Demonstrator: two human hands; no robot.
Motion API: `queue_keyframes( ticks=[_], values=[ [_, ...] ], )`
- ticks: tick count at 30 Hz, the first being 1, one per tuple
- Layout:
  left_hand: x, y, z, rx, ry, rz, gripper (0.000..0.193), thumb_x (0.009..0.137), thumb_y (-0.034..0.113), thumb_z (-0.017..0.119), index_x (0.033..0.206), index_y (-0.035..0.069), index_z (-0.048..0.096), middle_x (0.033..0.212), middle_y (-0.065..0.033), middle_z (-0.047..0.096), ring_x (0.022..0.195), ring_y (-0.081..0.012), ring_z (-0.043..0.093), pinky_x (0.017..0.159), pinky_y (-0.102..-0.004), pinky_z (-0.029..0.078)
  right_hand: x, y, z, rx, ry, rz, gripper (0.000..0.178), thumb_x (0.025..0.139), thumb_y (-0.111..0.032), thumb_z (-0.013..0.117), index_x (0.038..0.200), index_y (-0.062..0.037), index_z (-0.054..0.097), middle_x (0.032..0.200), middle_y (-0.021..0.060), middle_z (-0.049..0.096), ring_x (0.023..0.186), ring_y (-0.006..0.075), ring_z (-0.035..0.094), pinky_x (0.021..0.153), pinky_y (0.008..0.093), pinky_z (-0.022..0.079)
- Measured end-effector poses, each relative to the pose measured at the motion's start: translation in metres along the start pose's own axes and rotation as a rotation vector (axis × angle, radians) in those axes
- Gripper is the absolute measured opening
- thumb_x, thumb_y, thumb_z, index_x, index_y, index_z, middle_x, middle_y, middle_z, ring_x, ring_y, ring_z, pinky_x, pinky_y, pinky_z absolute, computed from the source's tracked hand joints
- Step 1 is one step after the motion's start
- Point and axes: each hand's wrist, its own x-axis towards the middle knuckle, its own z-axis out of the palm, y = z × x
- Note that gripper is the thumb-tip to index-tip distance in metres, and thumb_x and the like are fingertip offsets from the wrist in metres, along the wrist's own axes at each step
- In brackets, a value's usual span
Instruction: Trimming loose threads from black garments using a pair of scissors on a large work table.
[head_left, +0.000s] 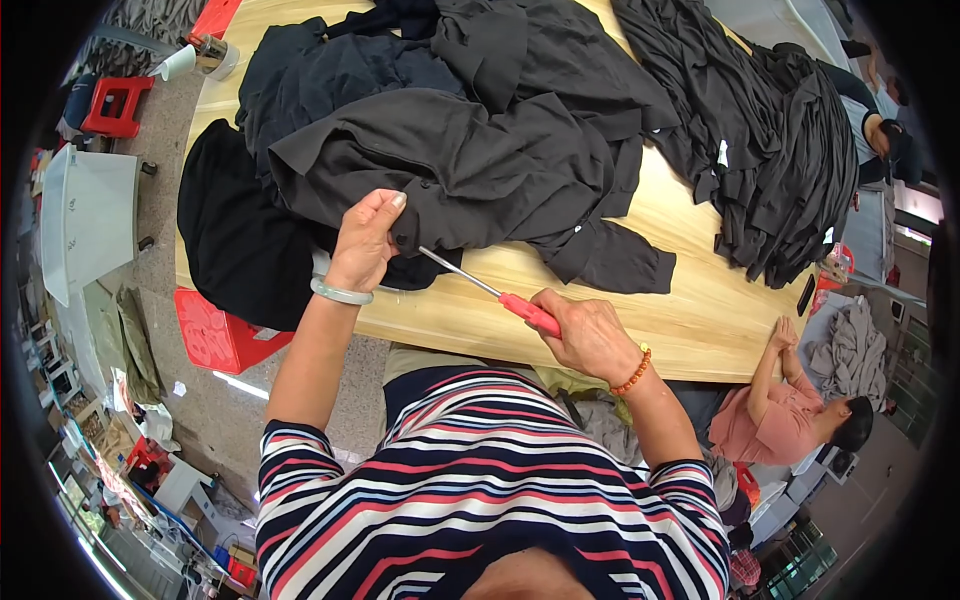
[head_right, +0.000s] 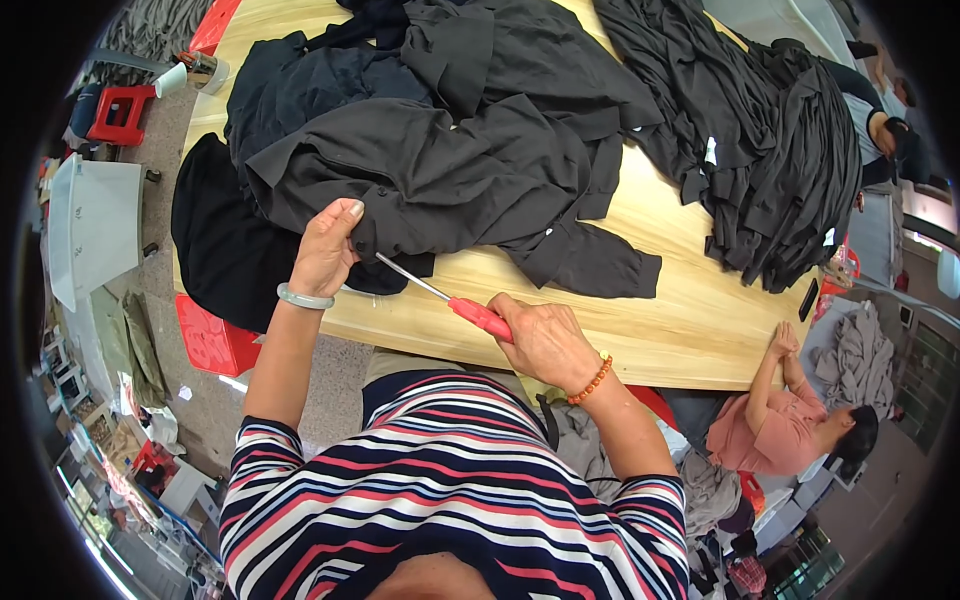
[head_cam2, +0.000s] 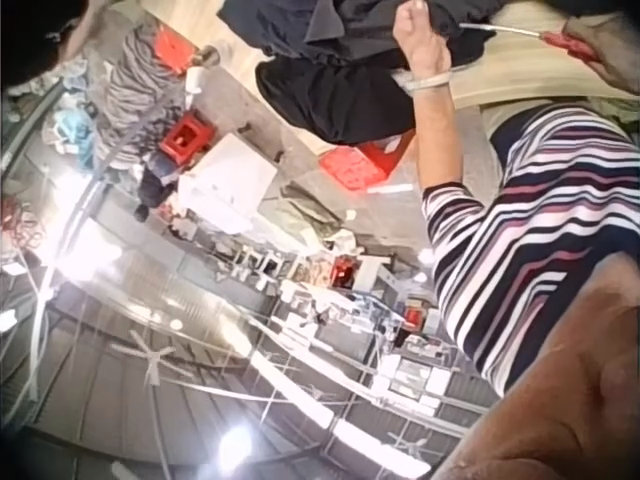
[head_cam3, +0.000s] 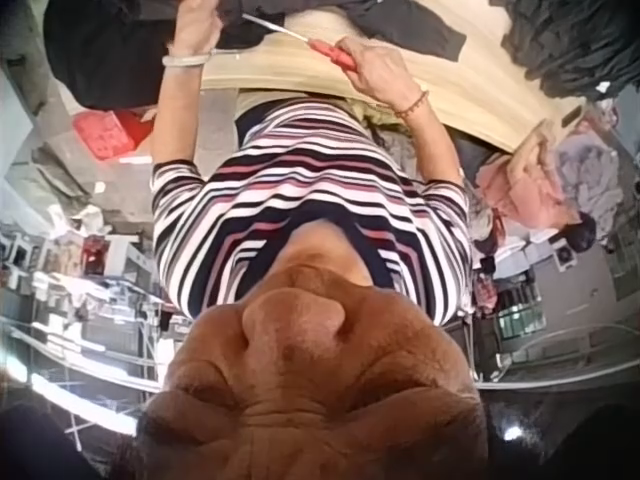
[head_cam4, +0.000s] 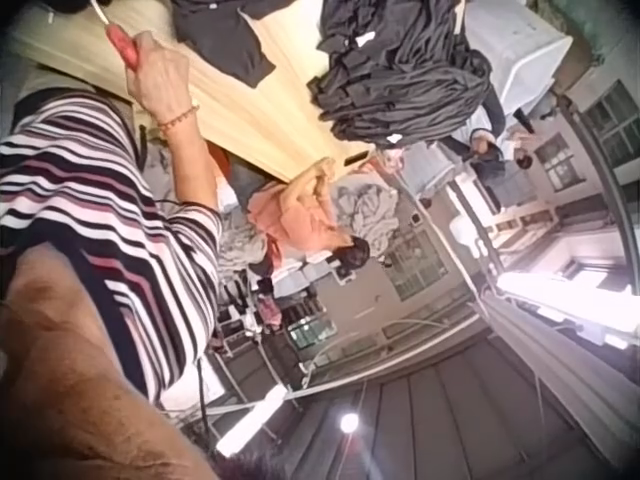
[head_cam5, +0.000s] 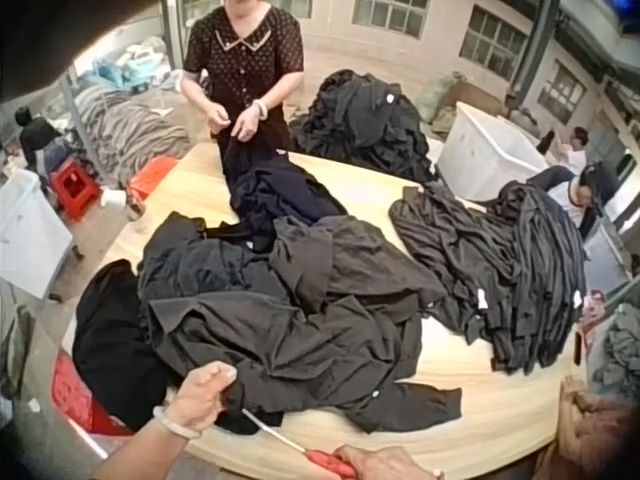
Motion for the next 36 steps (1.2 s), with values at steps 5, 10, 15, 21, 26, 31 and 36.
queue_keyframes(
  ticks=[5,10,15,21,26,31,36],
  values=[
    [-0.005,-0.010,0.005,-0.067,-0.022,0.059,0.014,0.099,0.019,0.050,0.099,0.006,0.056,0.086,0.0000,0.063,0.078,-0.0076,0.061,0.072,-0.0234,0.051,0.001,-0.004,-0.002,-0.017,-0.027,0.003,0.023,0.083,-0.015,0.060,0.103,-0.0062,0.054,0.072,0.0185,0.064,0.066,0.0362,0.063,0.060,0.0446,0.047],
    [-0.017,-0.020,0.005,0.443,0.088,0.327,0.019,0.090,0.014,0.063,0.105,0.003,0.056,0.088,-0.0029,0.061,0.077,-0.0107,0.060,0.070,-0.0243,0.047,0.000,-0.001,0.003,0.003,0.016,0.008,0.025,0.083,-0.014,0.062,0.106,-0.0068,0.054,0.074,0.0170,0.064,0.067,0.0354,0.062,0.062,0.0434,0.047],
    [-0.051,-0.033,-0.001,1.173,0.325,0.686,0.042,0.071,0.007,0.075,0.109,0.004,0.058,0.093,-0.0083,0.056,0.070,-0.0193,0.047,0.066,-0.0293,0.043,-0.001,0.008,0.010,0.040,0.059,0.024,0.025,0.083,-0.012,0.061,0.107,-0.0074,0.054,0.075,0.0138,0.065,0.068,0.0339,0.062,0.062,0.0417,0.048],
    [-0.042,-0.075,-0.016,0.825,0.436,0.567,0.031,0.074,0.006,0.076,0.099,0.001,0.060,0.090,-0.0034,0.052,0.065,-0.0108,0.041,0.059,-0.0230,0.039,0.000,0.006,0.009,0.038,0.018,0.053,0.025,0.083,-0.013,0.061,0.106,-0.0081,0.055,0.081,0.0168,0.066,0.071,0.0362,0.063,0.064,0.0439,0.048],
    [-0.027,-0.087,-0.023,0.582,0.388,0.604,0.013,0.083,-0.004,0.067,0.094,-0.003,0.062,0.096,0.0012,0.051,0.066,-0.0014,0.044,0.059,-0.0161,0.038,-0.001,0.004,0.010,0.018,0.025,0.044,0.025,0.083,-0.014,0.062,0.106,-0.0082,0.054,0.082,0.0163,0.066,0.071,0.0361,0.063,0.064,0.0442,0.048],
    [-0.030,-0.081,-0.025,0.374,0.246,0.546,0.012,0.083,-0.008,0.064,0.094,-0.006,0.063,0.098,-0.0010,0.058,0.075,-0.0033,0.052,0.066,-0.0161,0.042,-0.001,0.000,0.007,0.000,0.012,0.034,0.024,0.083,-0.014,0.061,0.106,-0.0078,0.054,0.080,0.0170,0.065,0.070,0.0365,0.063,0.063,0.0443,0.048],
    [-0.035,-0.074,-0.025,0.493,0.188,0.610,0.009,0.081,-0.008,0.064,0.090,-0.005,0.064,0.094,-0.0025,0.060,0.074,-0.0044,0.052,0.065,-0.0174,0.042,-0.001,-0.002,0.011,-0.072,-0.029,0.007,0.022,0.083,-0.014,0.060,0.102,-0.0059,0.054,0.071,0.0183,0.063,0.066,0.0365,0.062,0.061,0.0447,0.047]
  ],
)
